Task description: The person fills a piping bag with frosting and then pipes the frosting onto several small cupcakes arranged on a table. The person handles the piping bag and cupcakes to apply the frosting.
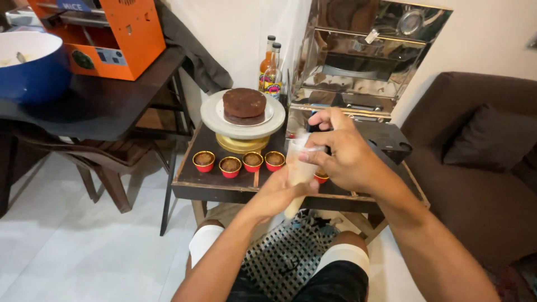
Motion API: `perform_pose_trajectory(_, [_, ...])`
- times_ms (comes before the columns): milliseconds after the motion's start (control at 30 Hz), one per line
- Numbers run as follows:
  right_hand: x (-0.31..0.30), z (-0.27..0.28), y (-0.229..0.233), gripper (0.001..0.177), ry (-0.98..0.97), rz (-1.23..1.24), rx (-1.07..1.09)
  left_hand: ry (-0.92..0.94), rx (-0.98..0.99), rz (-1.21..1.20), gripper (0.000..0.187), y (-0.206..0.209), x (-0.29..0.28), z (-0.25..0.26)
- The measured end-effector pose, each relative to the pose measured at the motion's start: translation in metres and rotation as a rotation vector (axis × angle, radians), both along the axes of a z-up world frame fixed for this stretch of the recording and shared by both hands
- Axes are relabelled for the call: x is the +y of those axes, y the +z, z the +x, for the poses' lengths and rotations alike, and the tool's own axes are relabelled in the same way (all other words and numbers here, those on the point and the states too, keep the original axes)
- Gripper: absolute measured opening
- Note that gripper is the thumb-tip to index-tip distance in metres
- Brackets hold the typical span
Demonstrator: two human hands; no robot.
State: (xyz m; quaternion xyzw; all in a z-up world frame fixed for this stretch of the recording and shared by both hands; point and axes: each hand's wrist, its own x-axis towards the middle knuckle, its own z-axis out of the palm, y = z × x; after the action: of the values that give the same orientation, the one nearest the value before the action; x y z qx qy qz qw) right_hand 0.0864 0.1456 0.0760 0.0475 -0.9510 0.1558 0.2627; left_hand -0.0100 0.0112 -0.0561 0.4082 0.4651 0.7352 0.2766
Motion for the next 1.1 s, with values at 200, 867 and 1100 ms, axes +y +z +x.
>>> perform_pose_trajectory(200, [-0.001,-0.028,-0.029,0.049,-0.117,-0.247,-0.198,-0.096,-0.191,-0.047,0.027,0.0,0.025,-0.011])
perform_pose_trajectory(867, [0.012,-0.083,-0.054,0.046,-0.161,-0.58,0.097,0.139,-0.289,-0.199,0.017,0.003,0.029,-0.028])
perform_pose_trajectory(1100, [0.005,-0.075,-0.066,0.031,0.156,-0.818,-0.059,0.025,-0.087,-0.133,0.027,-0.005,0.027,-0.027])
